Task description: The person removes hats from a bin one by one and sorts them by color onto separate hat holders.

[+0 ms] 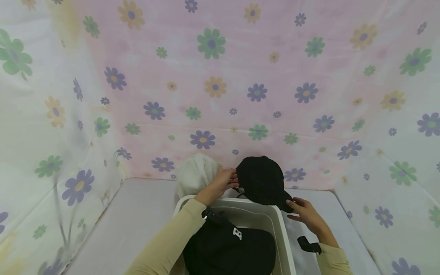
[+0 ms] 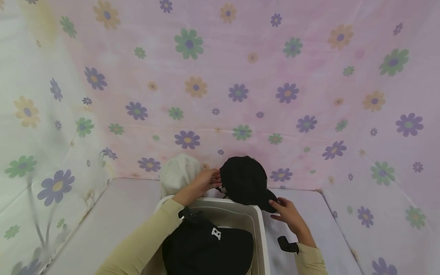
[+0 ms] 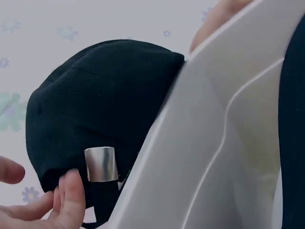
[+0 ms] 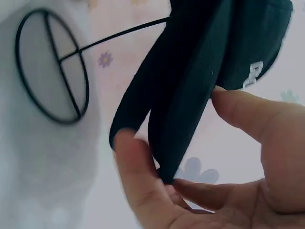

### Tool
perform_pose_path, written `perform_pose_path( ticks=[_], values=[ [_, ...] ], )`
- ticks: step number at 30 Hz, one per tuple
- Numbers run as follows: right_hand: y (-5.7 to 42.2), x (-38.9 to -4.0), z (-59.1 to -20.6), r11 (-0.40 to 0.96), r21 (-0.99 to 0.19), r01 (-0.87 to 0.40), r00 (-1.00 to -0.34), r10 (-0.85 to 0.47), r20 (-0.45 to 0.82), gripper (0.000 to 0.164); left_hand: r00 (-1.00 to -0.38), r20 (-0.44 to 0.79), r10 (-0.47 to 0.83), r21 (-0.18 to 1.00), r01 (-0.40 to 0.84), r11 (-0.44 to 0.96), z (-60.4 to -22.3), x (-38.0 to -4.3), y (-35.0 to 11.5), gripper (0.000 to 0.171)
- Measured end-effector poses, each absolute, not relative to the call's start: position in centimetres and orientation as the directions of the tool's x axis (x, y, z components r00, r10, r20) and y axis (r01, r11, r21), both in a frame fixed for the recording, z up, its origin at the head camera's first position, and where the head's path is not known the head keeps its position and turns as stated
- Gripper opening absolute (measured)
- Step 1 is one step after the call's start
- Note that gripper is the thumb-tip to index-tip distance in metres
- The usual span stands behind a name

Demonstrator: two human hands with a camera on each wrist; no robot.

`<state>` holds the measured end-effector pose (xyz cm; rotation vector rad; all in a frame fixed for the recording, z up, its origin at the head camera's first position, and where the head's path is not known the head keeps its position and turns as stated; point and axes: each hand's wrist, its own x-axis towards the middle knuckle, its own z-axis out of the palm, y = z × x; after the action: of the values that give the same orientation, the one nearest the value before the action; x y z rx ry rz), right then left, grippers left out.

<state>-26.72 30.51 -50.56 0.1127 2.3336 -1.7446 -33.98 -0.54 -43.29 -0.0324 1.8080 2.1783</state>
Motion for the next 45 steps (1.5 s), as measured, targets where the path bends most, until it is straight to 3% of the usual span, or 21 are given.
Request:
perform_pose_path(
  ticks=[7,14,18,25,29,36,41,45],
  values=[
    [31.6,-27.2,-52.0,0.036,-0.962,0.272,-0.962,-0.014,-0.272,0.072,-0.933,-0.26,0.25,0.916,-0.32,-0.244,-43.1,-34.2,-0.6,0.026],
    [31.6,-27.9,-51.7,-0.067,-0.968,0.243,-0.97,0.019,-0.244,0.074,-0.942,-0.218,0.256,0.906,-0.293,-0.307,-42.9,-34.7,-0.2,0.028],
    [31.6,-28.3,-51.1,-0.049,-0.975,0.215,-0.976,0.03,-0.217,0.07,-0.9,-0.282,0.331,0.844,-0.397,-0.359,-42.8,-35.1,-0.2,0.03],
    [31.8,-29.6,-49.4,0.013,-0.992,0.129,-0.989,0.068,-0.128,0.068,-0.826,-0.398,0.399,0.863,-0.485,-0.144,-42.5,-34.9,-0.6,0.062],
    [31.9,-30.5,-48.2,0.04,-0.996,0.081,-0.993,0.094,-0.077,0.067,-0.827,-0.39,0.405,0.869,-0.476,-0.136,-42.4,-35.0,-0.4,0.062],
    [31.9,-31.2,-47.6,0.006,-0.998,0.057,-0.994,0.094,-0.056,0.064,-0.864,-0.333,0.377,0.857,-0.444,-0.262,-42.6,-35.1,0.1,0.058],
    [31.8,-31.2,-47.4,-0.054,-0.998,0.034,-0.996,0.079,-0.039,0.063,-0.838,-0.351,0.417,0.859,-0.466,-0.212,-42.8,-35.1,0.4,0.057],
    [31.8,-31.4,-47.4,-0.058,-0.998,0.019,-0.997,0.069,-0.023,0.064,-0.864,-0.32,0.388,0.881,-0.422,-0.213,-42.8,-35.0,0.5,0.057]
  ],
)
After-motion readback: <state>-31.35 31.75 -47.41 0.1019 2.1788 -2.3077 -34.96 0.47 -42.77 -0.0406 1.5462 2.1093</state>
